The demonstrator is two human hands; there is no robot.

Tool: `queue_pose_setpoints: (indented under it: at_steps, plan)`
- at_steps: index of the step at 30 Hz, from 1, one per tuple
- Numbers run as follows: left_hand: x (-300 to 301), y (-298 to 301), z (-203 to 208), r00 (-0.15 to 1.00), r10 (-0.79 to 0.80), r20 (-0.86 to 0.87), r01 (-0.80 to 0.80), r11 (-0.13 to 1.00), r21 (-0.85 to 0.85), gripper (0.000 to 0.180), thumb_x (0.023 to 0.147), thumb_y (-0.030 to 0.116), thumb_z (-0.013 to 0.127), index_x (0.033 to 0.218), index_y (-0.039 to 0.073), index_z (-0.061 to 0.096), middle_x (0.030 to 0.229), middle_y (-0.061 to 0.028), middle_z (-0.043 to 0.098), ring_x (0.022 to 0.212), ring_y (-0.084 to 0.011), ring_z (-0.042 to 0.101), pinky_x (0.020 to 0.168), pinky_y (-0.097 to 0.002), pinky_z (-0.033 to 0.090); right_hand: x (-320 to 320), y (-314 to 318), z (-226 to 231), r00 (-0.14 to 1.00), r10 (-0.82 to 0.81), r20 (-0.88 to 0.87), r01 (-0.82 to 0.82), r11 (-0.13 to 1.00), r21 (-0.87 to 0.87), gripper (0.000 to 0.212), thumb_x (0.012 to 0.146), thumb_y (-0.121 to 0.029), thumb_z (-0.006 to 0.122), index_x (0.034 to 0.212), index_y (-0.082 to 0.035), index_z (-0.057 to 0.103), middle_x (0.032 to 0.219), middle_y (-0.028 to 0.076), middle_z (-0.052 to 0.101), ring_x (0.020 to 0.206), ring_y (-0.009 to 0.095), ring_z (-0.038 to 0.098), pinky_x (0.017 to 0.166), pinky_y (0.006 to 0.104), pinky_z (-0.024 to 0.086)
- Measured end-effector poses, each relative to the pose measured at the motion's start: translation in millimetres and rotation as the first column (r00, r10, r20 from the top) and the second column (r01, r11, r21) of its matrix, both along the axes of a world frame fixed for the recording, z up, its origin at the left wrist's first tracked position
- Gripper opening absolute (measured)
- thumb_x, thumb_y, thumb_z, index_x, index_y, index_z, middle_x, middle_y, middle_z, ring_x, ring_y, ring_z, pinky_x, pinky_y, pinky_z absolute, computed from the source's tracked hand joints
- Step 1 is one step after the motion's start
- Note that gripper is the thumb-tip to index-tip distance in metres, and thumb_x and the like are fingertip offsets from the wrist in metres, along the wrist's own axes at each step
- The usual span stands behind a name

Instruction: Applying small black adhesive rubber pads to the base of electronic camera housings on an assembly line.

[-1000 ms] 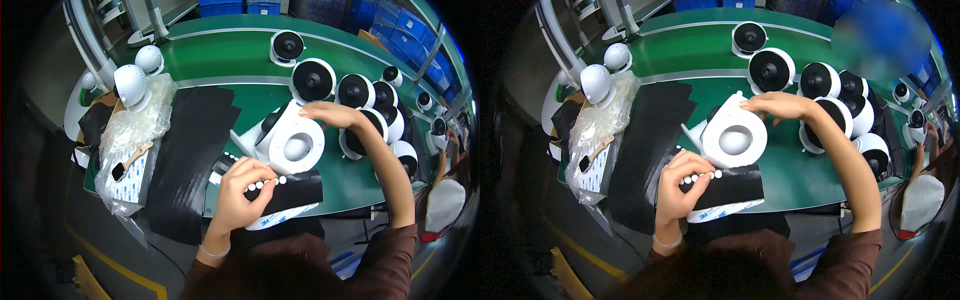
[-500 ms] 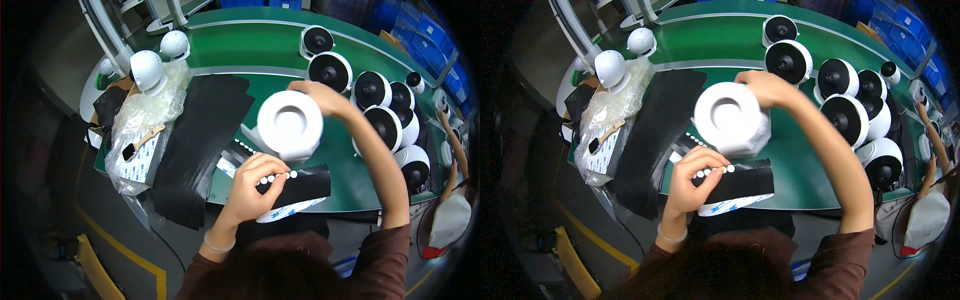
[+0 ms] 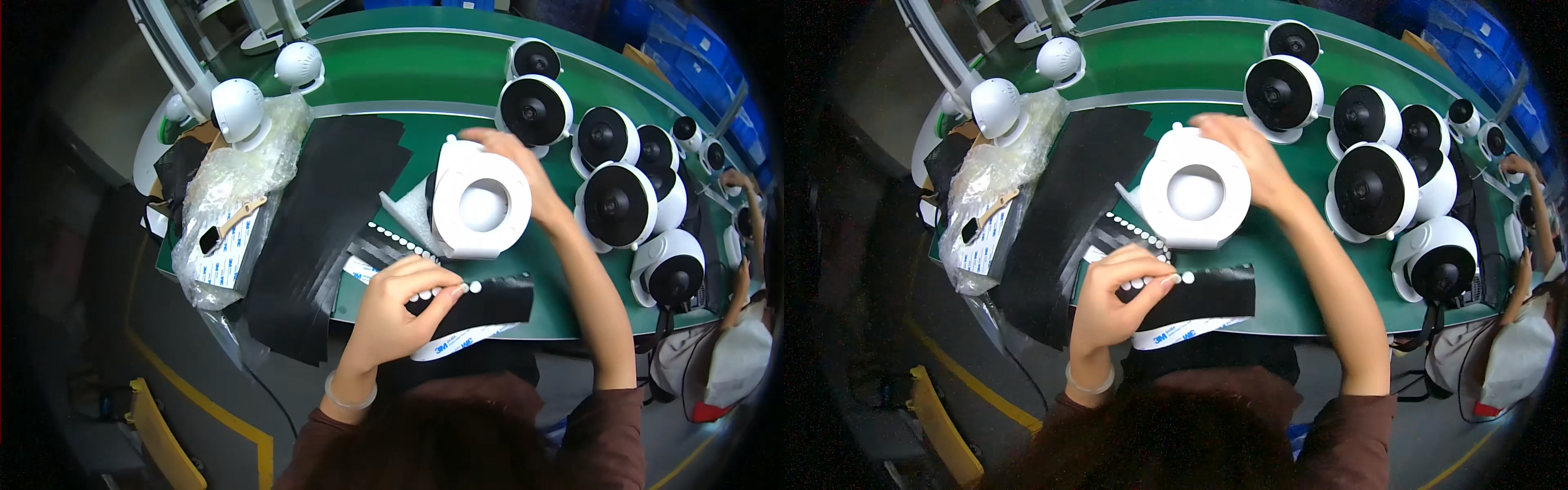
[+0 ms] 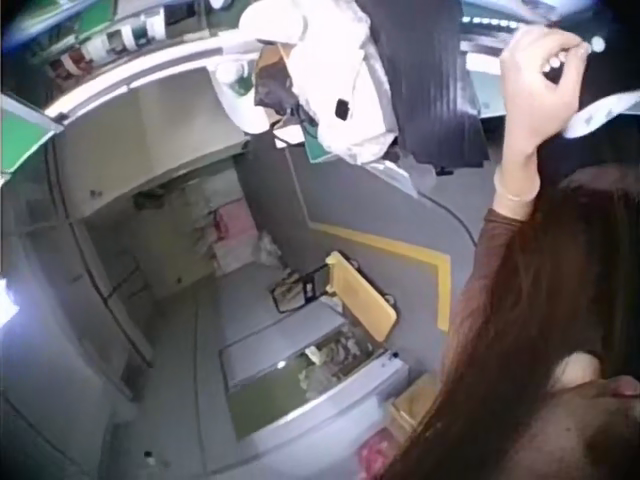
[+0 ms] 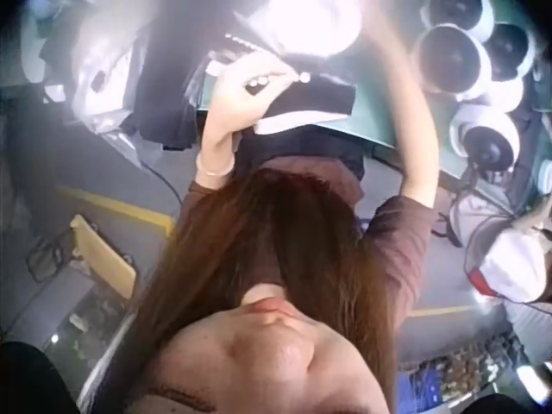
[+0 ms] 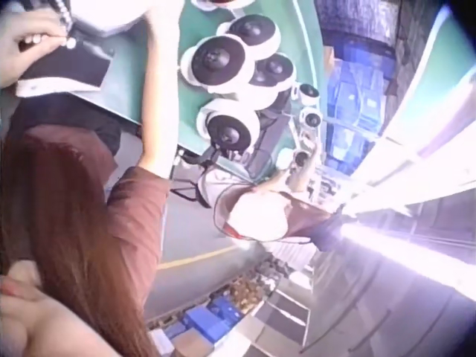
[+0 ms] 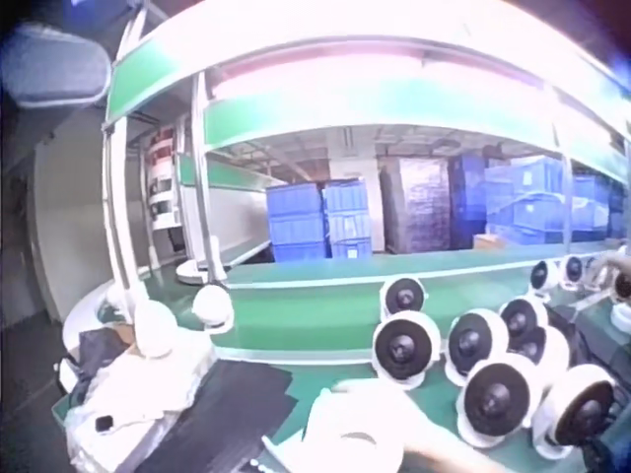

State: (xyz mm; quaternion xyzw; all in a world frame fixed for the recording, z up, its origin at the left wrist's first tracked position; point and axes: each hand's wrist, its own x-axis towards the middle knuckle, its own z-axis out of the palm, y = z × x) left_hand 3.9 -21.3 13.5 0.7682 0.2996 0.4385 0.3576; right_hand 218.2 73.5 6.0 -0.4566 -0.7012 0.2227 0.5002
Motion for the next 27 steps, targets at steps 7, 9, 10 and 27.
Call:
queue_pose_setpoints:
  at_steps: [7, 9, 10, 27]
  plan:
    - [-2.8, -9.1, 13.9, 0.997, -0.047, 0.054, 0.049, 0.998, -0.032, 0.005, 0.072, -0.001, 0.063, 0.077, -0.002, 0.064, 0.066, -0.0082, 0.061, 0.060, -0.0178, 0.055, 0.059, -0.0260, 0.042, -2.4, -134.6, 72.9, 0.972, 0.180, 0.152, -0.161, 0.978, -0.131, 0.037, 0.069, -0.012, 0.070, 0.103, -0.003, 0.058, 0.090, 0.008, 0.061, 0.084, 0.016, 0.059, 0.073, 0.0278, 0.045]
    - [2.6, -9.1, 19.4, 0.999, -0.036, -0.021, 0.037, 0.997, 0.069, 0.005, 0.072, 0.001, 0.064, 0.077, 0.001, 0.065, 0.068, -0.0069, 0.061, 0.062, -0.0192, 0.056, 0.061, -0.0271, 0.040, -11.0, -149.8, 58.9, 0.979, 0.084, 0.185, -0.067, 0.993, -0.099, 0.016, 0.068, -0.003, 0.069, 0.083, -0.001, 0.063, 0.074, 0.009, 0.063, 0.066, 0.018, 0.061, 0.058, 0.0253, 0.046]
    - [6.1, -12.9, 24.6, 0.996, 0.023, -0.081, -0.010, 0.989, 0.149, 0.010, 0.068, -0.001, 0.064, 0.078, 0.002, 0.066, 0.069, -0.0071, 0.062, 0.064, -0.0195, 0.056, 0.062, -0.0269, 0.041, -11.7, -153.2, 57.7, 0.985, 0.062, 0.159, -0.046, 0.994, -0.100, 0.013, 0.069, -0.002, 0.068, 0.081, 0.000, 0.063, 0.072, 0.009, 0.062, 0.064, 0.019, 0.060, 0.057, 0.0258, 0.045]
    - [30.3, -14.6, 23.6, 0.992, 0.026, -0.127, 0.002, 0.977, 0.212, 0.009, 0.064, 0.000, 0.064, 0.070, 0.005, 0.060, 0.059, -0.0035, 0.056, 0.049, -0.0179, 0.048, 0.055, -0.0275, 0.033, -2.5, -145.1, 36.7, 0.952, -0.074, 0.297, -0.006, 0.965, 0.262, 0.019, 0.059, -0.005, 0.072, 0.075, -0.008, 0.062, 0.071, 0.004, 0.056, 0.068, 0.022, 0.057, 0.064, 0.0315, 0.048]
